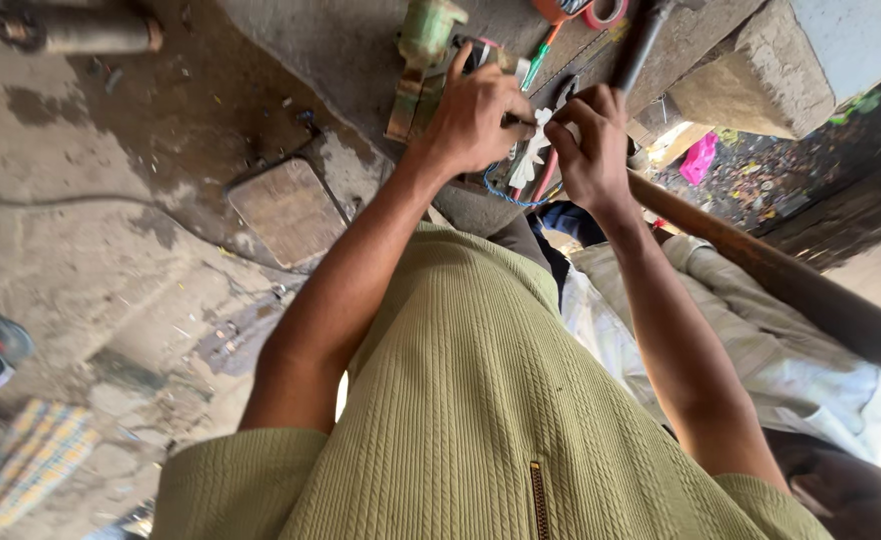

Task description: The person repairs an electrical motor by stripping wires with pliers, connecting them to terminals, and tightening screws with a screwdriver. They also handle a small container and a power strip during the process.

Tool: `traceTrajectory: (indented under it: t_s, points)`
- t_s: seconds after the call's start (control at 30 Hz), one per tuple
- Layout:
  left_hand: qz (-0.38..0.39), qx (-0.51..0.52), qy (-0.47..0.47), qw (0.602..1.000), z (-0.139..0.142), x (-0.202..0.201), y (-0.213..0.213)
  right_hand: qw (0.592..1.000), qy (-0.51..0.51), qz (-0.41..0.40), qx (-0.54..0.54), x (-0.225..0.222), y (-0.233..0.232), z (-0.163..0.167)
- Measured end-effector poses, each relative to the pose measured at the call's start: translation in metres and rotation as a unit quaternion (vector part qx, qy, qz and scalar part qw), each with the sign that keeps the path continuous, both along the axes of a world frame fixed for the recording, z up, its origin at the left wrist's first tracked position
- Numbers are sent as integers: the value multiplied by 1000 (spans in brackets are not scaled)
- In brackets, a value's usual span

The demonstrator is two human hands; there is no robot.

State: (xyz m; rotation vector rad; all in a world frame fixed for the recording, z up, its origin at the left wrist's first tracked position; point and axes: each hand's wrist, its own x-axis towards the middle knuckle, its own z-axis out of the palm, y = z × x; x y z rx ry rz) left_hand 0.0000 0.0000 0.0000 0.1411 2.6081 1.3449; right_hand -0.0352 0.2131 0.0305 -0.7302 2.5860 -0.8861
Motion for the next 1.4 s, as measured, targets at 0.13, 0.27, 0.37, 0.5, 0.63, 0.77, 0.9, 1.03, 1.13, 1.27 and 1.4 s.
traceTrajectory:
  t_s: [0.13,0.27,0.37,0.5,0.63,0.77,0.9,1.03,1.13,1.27,1.4]
  points:
    - [26,29,48,998,0,10,-1,972,-183,-122,-80,4,-12,-8]
    - [11,15,-16,1000,-9,12,-11,899,-266,-299,-174,3,-20,-12]
    - [26,25,22,999,-15,12,-16,900,-235,-363,-53,6,-23,-15]
    - [52,18,8,998,-13,20,-19,968,-73,-241,-6,29,-33,-18]
    - [102,60,-56,991,-9,18,-28,974,-63,-202,85,40,-51,-22]
    - [119,123,-79,982,2,9,-39,966,-59,-204,148,40,-58,-18]
    - [102,-10,33,994,24,11,-50,962,-86,-208,155,36,-61,-16]
    - [149,-152,127,969,37,16,-51,964,-96,-225,103,33,-55,-15]
    - [136,-22,-11,990,32,10,-43,956,-124,-261,43,28,-44,-16]
    - [86,-55,22,995,22,7,-30,877,-296,-375,-52,17,-32,-19]
    - [55,-124,64,989,19,9,-32,851,-366,-377,-12,20,-27,-17]
